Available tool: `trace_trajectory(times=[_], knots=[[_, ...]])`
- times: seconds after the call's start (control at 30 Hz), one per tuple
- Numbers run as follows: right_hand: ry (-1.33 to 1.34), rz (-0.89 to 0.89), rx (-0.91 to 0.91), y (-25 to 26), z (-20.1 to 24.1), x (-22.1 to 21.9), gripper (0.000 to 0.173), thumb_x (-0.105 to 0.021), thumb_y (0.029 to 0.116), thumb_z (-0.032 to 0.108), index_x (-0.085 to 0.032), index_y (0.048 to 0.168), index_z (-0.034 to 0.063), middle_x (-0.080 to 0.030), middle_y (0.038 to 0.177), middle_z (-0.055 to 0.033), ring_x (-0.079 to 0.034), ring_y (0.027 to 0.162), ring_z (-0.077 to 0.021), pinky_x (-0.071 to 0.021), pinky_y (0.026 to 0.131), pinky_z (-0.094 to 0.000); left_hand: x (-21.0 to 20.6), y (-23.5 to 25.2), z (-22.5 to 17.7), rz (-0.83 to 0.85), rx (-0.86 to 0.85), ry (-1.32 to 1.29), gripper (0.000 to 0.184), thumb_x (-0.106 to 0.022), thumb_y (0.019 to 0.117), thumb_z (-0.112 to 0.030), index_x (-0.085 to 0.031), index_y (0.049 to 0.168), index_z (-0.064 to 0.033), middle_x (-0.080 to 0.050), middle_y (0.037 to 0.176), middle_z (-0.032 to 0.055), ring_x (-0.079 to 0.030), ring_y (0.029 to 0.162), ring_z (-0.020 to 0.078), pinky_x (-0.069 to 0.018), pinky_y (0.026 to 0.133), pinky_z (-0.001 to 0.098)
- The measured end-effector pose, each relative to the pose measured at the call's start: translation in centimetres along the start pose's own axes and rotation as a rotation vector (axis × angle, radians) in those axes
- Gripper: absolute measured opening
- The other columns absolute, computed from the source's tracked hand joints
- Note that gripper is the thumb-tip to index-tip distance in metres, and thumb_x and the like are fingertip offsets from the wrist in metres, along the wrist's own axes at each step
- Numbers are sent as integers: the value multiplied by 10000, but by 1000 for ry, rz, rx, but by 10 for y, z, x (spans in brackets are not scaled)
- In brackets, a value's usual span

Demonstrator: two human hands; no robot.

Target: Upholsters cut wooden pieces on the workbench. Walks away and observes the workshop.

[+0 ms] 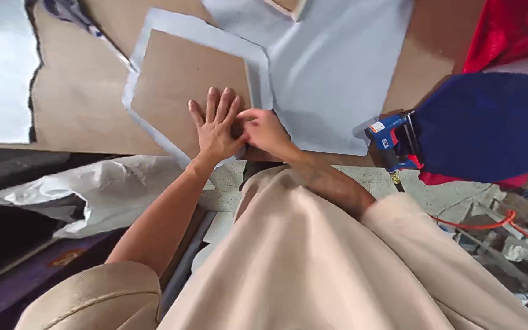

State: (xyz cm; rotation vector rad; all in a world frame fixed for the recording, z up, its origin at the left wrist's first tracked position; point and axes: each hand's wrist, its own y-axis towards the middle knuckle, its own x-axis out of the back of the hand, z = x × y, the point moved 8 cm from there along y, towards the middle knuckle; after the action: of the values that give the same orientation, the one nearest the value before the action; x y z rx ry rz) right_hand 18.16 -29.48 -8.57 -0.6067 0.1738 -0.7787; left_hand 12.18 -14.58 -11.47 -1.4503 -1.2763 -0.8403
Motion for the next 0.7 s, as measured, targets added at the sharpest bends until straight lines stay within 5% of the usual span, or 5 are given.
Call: trace_trajectory(times=[0.13, 0.2, 0.3, 0.57, 0.7], knots=[[-701, -595, 60, -140, -29, 165, 623, -637, 936, 143, -429, 1505, -5, -568, 1397, -245, -584, 1265, -325, -507, 1048, -484, 15, -5, 0, -77, -16, -25, 873, -390, 909, -826, -279, 1634, -353, -147, 1729, -72, -38, 1605, 272, 58, 1204, 747], [-892, -683, -286, -182, -98, 233, 925, -745, 808, 170, -277, 1572, -59, -427, 1475, -395, -442, 1354, -557, -363, 1082, -724, 11, -8, 2, -91, -20, -49, 821, -365, 935, -799, -285, 1629, -368, -147, 1728, -82, -39, 1605, 274, 67, 1192, 757], [-873, -716, -496, -181, -143, 271, 964, -800, 712, 131, -340, 1545, -25, -515, 1398, -368, -518, 1285, -543, -424, 1044, -700, 9, -4, 5, -103, -43, -70, 775, -324, 969, -759, -271, 1634, -365, -123, 1731, -90, -16, 1606, 267, 84, 1184, 757], [-843, -434, -63, -157, -2, 134, 506, -712, 923, 513, -728, 1027, 18, -736, 898, -128, -724, 845, -214, -603, 789, -472, 9, -7, 8, -104, -50, -163, 680, -341, 1015, -640, -308, 1626, -345, -106, 1733, -97, 12, 1606, 239, 93, 1196, 744], [-796, -207, 254, -107, 8, 37, 334, -741, 910, 392, -753, 1085, 108, -766, 885, -39, -739, 820, -127, -623, 746, -412, 12, -7, 10, -96, -17, -218, 649, -405, 1007, -551, -346, 1614, -330, -135, 1729, -102, -11, 1606, 231, 76, 1203, 735]])
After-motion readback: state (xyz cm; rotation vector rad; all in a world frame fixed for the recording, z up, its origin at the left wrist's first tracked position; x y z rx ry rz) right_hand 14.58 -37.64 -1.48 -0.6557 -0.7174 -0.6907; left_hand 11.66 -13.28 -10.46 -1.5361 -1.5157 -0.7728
